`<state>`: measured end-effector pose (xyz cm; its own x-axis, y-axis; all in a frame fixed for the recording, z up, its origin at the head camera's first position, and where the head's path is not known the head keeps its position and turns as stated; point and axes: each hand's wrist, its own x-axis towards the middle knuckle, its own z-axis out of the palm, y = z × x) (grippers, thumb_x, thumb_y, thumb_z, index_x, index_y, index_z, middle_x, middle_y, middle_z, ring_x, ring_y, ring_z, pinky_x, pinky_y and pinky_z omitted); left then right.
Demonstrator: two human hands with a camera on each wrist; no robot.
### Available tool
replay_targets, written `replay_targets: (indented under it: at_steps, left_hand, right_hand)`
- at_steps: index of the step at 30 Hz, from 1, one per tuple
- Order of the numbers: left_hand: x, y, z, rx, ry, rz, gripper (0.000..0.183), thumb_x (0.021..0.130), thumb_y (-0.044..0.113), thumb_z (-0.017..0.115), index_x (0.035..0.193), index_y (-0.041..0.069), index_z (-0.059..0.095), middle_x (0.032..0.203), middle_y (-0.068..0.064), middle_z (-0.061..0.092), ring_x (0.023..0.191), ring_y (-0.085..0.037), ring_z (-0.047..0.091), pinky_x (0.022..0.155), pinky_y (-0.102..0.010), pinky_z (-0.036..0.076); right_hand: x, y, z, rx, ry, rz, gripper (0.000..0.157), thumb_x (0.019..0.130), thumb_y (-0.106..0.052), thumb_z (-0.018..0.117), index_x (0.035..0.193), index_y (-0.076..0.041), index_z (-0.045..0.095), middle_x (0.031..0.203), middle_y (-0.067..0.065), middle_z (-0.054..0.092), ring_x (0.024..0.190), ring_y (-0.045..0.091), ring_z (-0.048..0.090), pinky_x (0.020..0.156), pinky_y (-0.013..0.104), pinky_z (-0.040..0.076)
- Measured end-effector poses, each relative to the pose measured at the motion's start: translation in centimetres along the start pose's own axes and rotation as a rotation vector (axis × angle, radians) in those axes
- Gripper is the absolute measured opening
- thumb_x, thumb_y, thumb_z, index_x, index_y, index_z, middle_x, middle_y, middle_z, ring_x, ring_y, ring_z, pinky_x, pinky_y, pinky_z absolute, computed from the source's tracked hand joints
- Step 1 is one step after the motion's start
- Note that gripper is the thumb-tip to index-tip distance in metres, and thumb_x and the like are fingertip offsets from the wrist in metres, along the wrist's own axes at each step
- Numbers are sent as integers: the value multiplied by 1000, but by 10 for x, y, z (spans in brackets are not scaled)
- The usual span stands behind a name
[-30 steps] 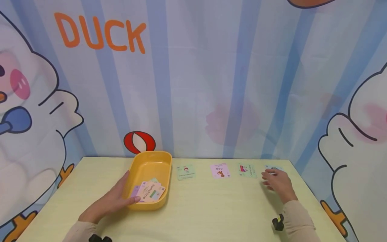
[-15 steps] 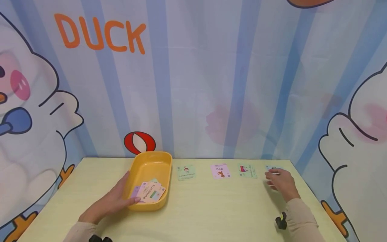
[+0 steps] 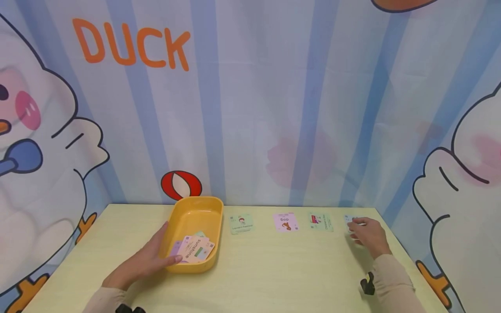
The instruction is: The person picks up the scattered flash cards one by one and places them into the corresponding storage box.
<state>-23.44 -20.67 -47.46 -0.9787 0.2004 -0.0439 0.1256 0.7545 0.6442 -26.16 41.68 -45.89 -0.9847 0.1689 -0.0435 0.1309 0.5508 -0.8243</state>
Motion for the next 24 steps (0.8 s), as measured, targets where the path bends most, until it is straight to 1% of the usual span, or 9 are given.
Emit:
replay_targets:
  at_steps: [4, 10, 17, 21, 24]
  left_hand:
    - [0, 0, 0, -8, 2, -5, 124, 81, 65, 74, 164, 10, 0, 169, -18, 14, 148, -43, 28, 111, -76, 25]
    - [0, 1, -1, -14, 2, -12, 124, 80, 66, 74, 164, 11, 0, 169, -17, 15, 148, -42, 30, 112, -75, 25]
    - [0, 4, -2, -12, 2, -13, 124, 80, 65, 74, 164, 11, 1, 169, -18, 14, 149, -43, 27, 111, -77, 24]
    - [-1, 5, -2, -9, -3, -23, 124, 80, 66, 74, 164, 12, 1, 169, -17, 15, 149, -42, 28, 111, -77, 24]
    - [-2, 5, -2, -8, -9, -31, 125, 79, 67, 74, 164, 12, 1, 169, -17, 14, 149, -42, 28, 110, -78, 23]
  right_hand:
    - [3, 2, -1, -24, 8, -7, 66, 104, -35, 56, 144, 15, 41, 130, 36, 59, 97, 28, 73, 78, 36, 62]
    - [5, -2, -5, -44, 10, 0, 68, 103, -38, 57, 143, 15, 43, 129, 35, 60, 96, 30, 72, 78, 38, 62]
    - [12, 3, -8, -77, 9, -4, 68, 103, -38, 56, 141, 16, 44, 126, 35, 62, 95, 31, 71, 76, 38, 62]
    - [16, 6, -9, -69, 3, 21, 70, 102, -39, 57, 142, 17, 42, 125, 35, 62, 92, 28, 72, 76, 37, 62]
    - [19, 7, -10, -78, 1, 33, 73, 101, -41, 58, 142, 17, 42, 126, 36, 61, 93, 28, 72, 76, 38, 62]
